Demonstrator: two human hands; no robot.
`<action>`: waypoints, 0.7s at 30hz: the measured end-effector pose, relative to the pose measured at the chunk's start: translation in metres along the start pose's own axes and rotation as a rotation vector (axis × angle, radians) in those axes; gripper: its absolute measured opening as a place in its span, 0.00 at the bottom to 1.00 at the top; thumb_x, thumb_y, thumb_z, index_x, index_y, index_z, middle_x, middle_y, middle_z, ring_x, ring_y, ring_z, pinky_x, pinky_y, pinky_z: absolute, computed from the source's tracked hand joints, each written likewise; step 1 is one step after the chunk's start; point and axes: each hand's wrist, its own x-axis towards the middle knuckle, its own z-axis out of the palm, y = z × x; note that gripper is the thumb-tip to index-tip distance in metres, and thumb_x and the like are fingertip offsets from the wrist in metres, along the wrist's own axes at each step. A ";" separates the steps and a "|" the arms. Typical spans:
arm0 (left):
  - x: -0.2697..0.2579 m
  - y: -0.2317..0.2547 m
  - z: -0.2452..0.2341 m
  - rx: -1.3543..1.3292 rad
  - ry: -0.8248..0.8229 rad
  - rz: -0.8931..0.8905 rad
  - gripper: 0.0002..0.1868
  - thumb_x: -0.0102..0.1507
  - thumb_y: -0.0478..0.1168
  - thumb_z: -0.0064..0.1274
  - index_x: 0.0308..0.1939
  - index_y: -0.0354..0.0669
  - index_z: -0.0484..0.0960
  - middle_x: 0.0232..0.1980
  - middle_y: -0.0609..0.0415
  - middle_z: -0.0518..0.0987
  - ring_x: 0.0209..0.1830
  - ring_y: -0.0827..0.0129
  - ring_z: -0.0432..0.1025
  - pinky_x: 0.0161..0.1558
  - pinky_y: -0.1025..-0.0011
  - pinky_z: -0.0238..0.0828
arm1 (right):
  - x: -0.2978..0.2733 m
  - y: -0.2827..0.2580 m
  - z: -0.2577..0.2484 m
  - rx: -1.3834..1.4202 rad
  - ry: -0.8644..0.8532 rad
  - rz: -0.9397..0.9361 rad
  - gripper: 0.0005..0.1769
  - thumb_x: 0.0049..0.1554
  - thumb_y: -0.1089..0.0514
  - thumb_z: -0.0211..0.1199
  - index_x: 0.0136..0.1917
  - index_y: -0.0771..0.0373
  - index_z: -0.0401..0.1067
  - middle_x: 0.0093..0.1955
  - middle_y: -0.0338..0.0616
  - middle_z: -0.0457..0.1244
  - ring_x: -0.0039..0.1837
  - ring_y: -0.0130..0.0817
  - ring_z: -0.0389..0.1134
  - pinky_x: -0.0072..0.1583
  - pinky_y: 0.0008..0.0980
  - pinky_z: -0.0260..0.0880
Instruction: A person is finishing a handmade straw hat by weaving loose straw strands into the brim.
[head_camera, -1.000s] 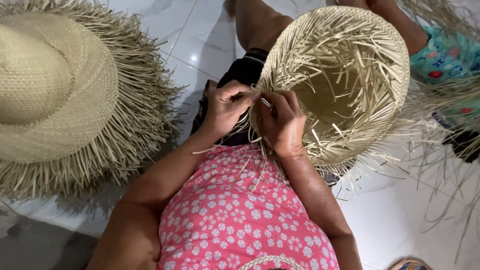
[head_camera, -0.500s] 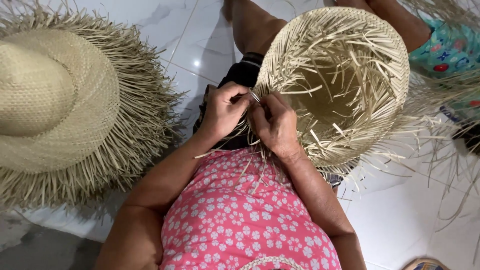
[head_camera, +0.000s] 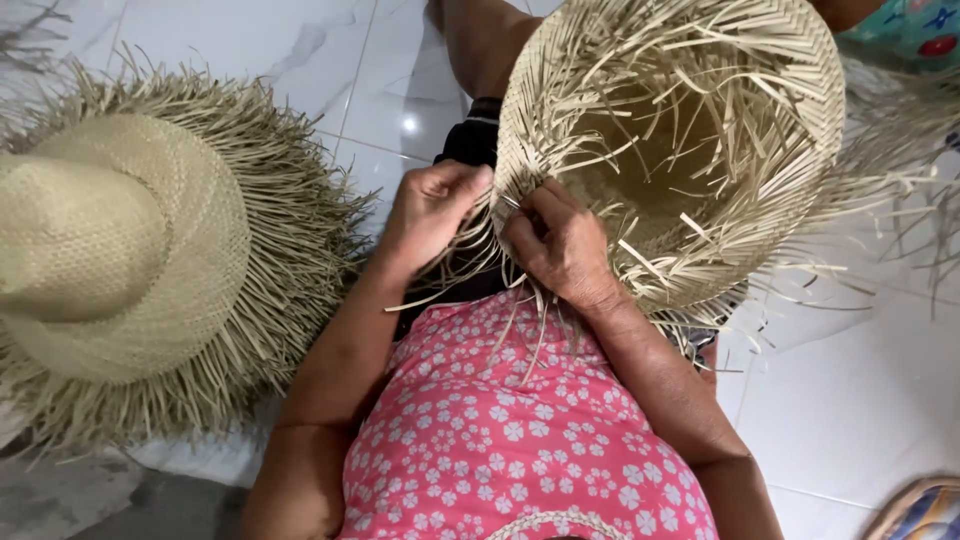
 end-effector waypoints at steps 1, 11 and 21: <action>0.003 0.011 -0.008 0.008 -0.009 -0.003 0.08 0.68 0.41 0.60 0.37 0.42 0.88 0.29 0.56 0.81 0.31 0.77 0.72 0.32 0.78 0.70 | 0.001 -0.002 -0.003 0.007 0.008 0.007 0.05 0.55 0.59 0.66 0.41 0.60 0.72 0.38 0.50 0.65 0.44 0.59 0.71 0.45 0.53 0.72; 0.008 0.072 -0.002 0.347 -0.144 0.160 0.08 0.63 0.31 0.62 0.45 0.30 0.86 0.38 0.39 0.81 0.36 0.56 0.77 0.37 0.66 0.76 | 0.004 0.004 -0.018 0.255 -0.033 -0.071 0.04 0.56 0.63 0.65 0.46 0.64 0.74 0.39 0.53 0.64 0.43 0.56 0.71 0.45 0.47 0.71; 0.007 0.044 0.001 0.212 -0.128 0.076 0.06 0.68 0.33 0.56 0.46 0.37 0.86 0.39 0.47 0.83 0.40 0.65 0.78 0.44 0.71 0.74 | 0.005 0.000 -0.028 0.359 -0.052 0.236 0.07 0.58 0.60 0.62 0.50 0.59 0.78 0.39 0.48 0.66 0.45 0.36 0.67 0.50 0.38 0.68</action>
